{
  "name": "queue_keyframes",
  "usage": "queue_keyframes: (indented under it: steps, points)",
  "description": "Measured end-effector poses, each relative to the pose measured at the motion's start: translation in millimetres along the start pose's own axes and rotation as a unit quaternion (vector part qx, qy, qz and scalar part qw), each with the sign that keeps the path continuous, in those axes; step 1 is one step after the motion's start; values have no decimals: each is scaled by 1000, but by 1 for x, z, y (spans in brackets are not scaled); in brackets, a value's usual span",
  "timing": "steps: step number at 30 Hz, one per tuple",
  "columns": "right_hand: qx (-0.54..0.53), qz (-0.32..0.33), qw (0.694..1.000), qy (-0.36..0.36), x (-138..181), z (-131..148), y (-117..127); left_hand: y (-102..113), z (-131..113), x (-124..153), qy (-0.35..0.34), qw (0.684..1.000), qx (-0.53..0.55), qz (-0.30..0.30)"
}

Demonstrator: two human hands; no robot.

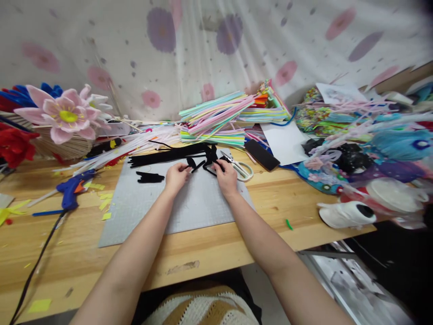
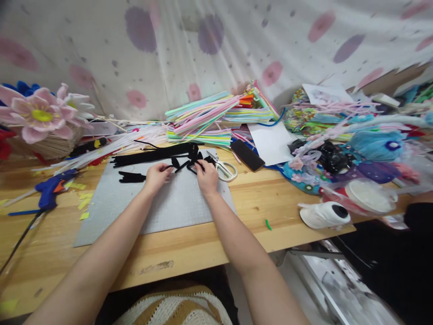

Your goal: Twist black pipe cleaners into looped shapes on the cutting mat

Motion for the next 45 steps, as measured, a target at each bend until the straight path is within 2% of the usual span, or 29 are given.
queue_keyframes:
  steps: [2,3,5,8,10,11,12,13,16,17,19,21,23,25,26,28,30,33,38,42,45]
  points:
    - [-57,26,998,-30,5,-3,-6,3,8,7,36,990,132,-26]
    - [-82,41,995,-44,7,-4,-11,4,9,11,45,985,162,-25]
    - [-116,69,988,-70,11,-6,-22,7,7,16,49,987,153,-15]
    - [-112,93,984,-105,13,-11,-33,26,-13,15,-9,998,-10,-55]
    - [-88,91,985,-117,11,-16,-33,39,-40,10,-88,973,-184,-104]
    - [-73,85,987,-117,9,-17,-32,37,-54,7,-126,953,-257,-101]
    - [-60,77,989,-114,8,-18,-29,32,-63,3,-148,934,-316,-75]
    - [-48,69,990,-110,6,-19,-27,23,-66,-1,-146,921,-360,-25]
    - [-33,54,993,-95,4,-17,-23,-1,-49,-11,-68,887,-438,126]
    - [-34,56,994,-89,4,-16,-23,-5,-45,-13,-60,880,-448,146]
    - [-40,66,994,-78,6,-13,-25,-8,-39,-17,-65,882,-442,150]
    - [-50,80,993,-74,8,-12,-27,-5,-31,-20,-61,905,-397,141]
    - [-65,94,991,-70,9,-11,-29,1,-17,-19,-21,941,-305,145]
    - [-83,111,988,-65,10,-9,-31,6,-3,-14,30,980,-147,132]
    - [-94,115,987,-62,10,-8,-32,9,1,-10,48,992,-46,104]
    - [-112,106,986,-61,12,-4,-33,15,4,-1,49,987,152,16]
    - [-121,75,988,-62,14,1,-33,22,6,11,27,958,272,-85]
    - [-121,55,989,-61,24,10,-40,14,6,30,4,934,329,-139]
    - [-103,147,984,-4,45,30,-66,3,-1,43,-34,913,378,-153]
    - [-76,212,974,10,51,35,-75,0,-1,46,-18,918,378,-116]
    - [-94,240,966,3,50,33,-77,-1,-6,48,-31,923,375,-79]
Point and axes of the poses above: each hand's wrist, its own x-axis away from the middle knuckle, its own y-axis out of the back of the hand, z = x × y, the point moved 8 cm from there along -x, towards the middle knuckle, and after that the axes turned 11 degrees about -y, right-handed, at the moved point
